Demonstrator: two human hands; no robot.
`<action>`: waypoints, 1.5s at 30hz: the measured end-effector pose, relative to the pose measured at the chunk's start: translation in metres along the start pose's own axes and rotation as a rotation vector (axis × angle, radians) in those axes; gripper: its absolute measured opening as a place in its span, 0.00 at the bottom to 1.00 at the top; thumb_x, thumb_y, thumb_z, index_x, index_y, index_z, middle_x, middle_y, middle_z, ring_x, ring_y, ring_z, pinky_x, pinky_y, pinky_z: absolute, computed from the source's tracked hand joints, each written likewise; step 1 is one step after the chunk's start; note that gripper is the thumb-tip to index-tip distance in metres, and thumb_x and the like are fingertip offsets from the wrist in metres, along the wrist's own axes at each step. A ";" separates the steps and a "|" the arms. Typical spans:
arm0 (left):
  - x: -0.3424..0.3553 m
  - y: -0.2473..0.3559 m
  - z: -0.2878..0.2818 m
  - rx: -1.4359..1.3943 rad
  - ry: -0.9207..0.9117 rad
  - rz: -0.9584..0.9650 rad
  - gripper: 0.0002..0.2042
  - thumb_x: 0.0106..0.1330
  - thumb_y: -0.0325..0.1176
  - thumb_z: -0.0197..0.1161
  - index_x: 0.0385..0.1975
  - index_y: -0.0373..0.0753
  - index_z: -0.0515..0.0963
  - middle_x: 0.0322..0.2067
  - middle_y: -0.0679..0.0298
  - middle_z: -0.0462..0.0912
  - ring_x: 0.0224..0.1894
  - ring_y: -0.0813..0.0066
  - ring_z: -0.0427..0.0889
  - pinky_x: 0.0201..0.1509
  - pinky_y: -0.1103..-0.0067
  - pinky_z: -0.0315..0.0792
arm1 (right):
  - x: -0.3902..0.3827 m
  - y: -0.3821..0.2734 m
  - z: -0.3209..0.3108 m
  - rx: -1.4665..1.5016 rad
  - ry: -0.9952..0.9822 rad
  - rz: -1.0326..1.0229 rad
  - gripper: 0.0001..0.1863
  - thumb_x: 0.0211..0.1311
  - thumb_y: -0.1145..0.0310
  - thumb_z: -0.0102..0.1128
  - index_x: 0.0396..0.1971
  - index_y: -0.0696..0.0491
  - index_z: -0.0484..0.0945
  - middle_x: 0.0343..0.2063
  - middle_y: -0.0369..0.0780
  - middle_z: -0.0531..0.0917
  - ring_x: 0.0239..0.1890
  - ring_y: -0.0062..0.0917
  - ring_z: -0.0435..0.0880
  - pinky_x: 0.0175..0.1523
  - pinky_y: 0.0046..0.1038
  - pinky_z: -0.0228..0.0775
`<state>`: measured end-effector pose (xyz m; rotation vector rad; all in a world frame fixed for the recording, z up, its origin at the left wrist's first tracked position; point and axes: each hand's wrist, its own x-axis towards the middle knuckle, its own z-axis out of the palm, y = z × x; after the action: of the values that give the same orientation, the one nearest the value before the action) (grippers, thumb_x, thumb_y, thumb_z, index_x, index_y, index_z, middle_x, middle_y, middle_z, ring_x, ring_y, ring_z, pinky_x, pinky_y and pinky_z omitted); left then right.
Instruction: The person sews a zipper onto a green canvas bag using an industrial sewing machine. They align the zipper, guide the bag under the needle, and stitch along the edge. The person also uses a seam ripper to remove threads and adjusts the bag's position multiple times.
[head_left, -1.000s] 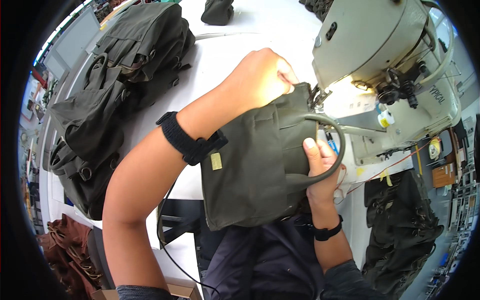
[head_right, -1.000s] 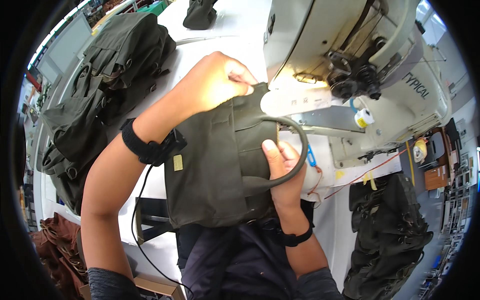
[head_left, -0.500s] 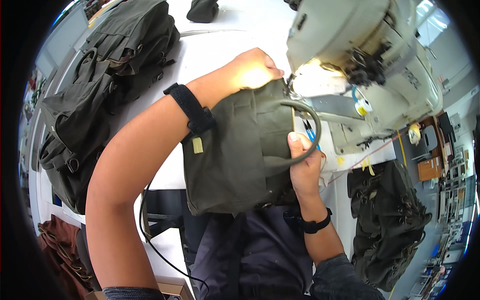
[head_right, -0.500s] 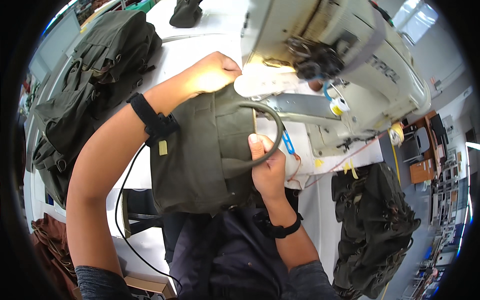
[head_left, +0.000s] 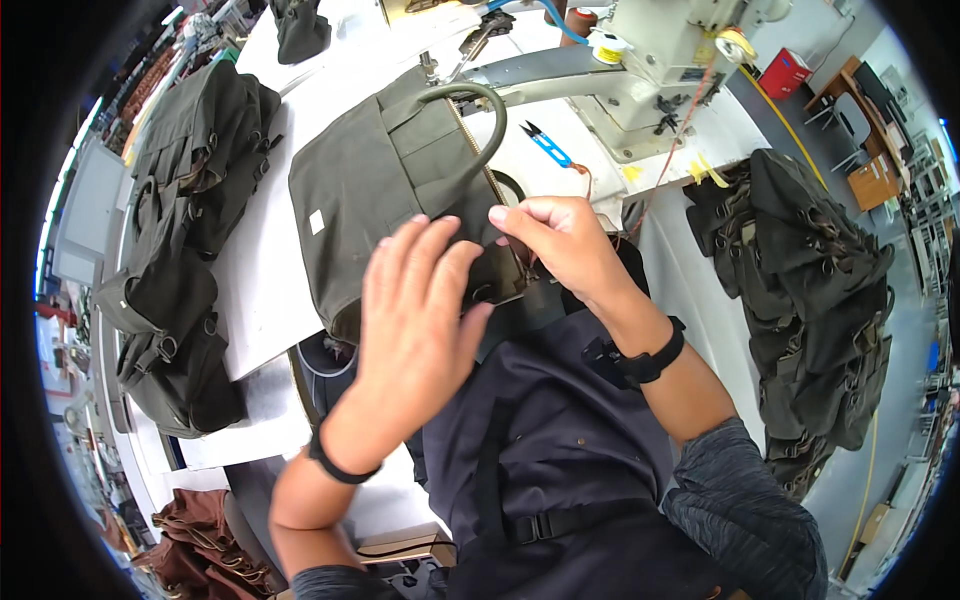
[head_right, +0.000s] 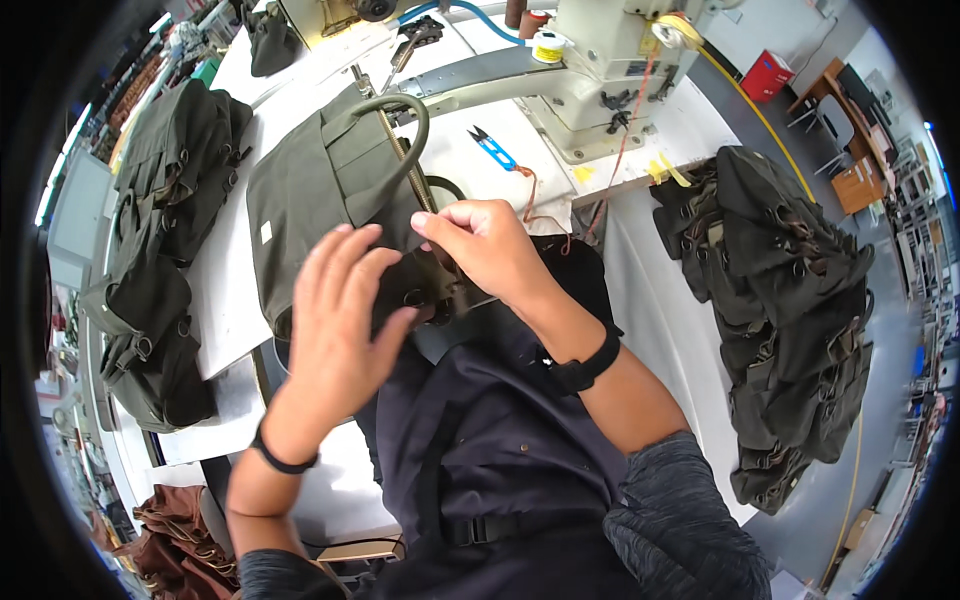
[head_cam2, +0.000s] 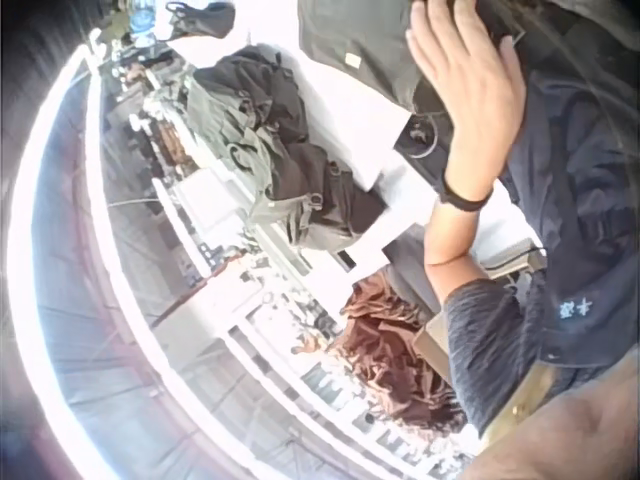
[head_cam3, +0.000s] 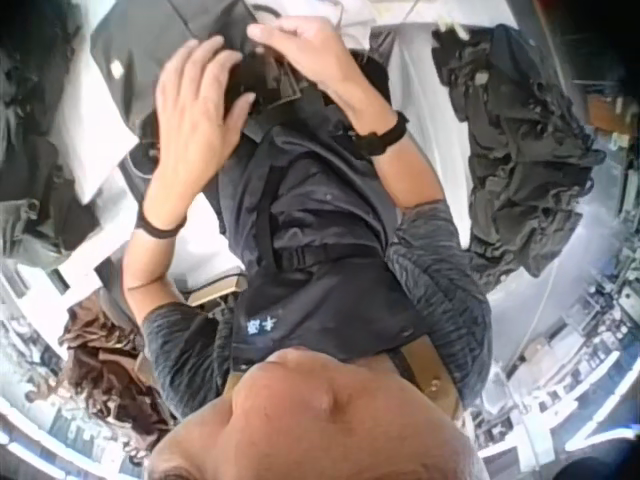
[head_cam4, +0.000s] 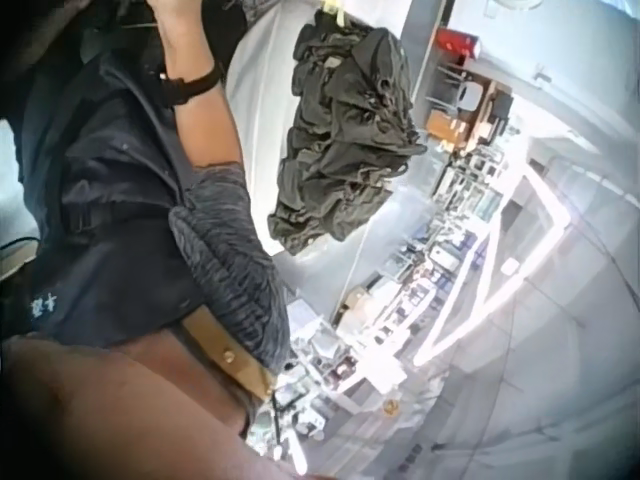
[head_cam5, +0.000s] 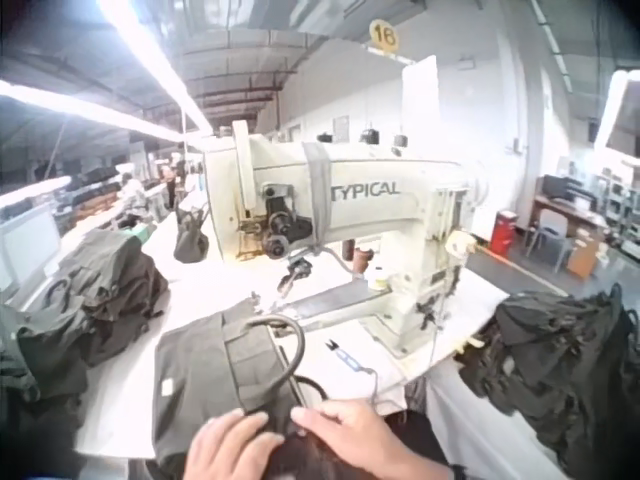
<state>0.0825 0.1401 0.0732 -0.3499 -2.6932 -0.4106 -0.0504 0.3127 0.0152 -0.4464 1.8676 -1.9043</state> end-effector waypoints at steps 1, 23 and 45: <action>-0.001 0.007 0.019 0.000 0.079 -0.020 0.26 0.57 0.28 0.75 0.57 0.38 0.75 0.63 0.52 0.74 0.70 0.47 0.70 0.76 0.53 0.59 | -0.002 -0.004 0.006 0.124 0.020 0.054 0.14 0.74 0.60 0.68 0.34 0.57 0.88 0.25 0.30 0.84 0.25 0.10 0.77 0.31 0.19 0.66; 0.015 -0.036 0.056 0.171 0.535 0.098 0.18 0.50 0.27 0.79 0.40 0.47 0.82 0.46 0.71 0.86 0.55 0.65 0.82 0.67 0.63 0.65 | -0.009 -0.003 0.029 0.364 0.061 0.059 0.16 0.73 0.58 0.68 0.31 0.56 0.87 0.24 0.33 0.86 0.20 0.11 0.75 0.27 0.20 0.65; 0.019 -0.037 0.062 0.159 0.443 0.060 0.09 0.56 0.26 0.78 0.34 0.48 0.87 0.38 0.75 0.87 0.41 0.75 0.85 0.70 0.67 0.63 | 0.003 0.015 0.012 0.333 -0.030 -0.023 0.12 0.78 0.65 0.63 0.35 0.58 0.84 0.24 0.26 0.79 0.27 0.06 0.72 0.29 0.17 0.62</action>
<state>0.0339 0.1302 0.0181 -0.2569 -2.2586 -0.2224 -0.0451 0.3011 0.0001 -0.3847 1.4921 -2.1576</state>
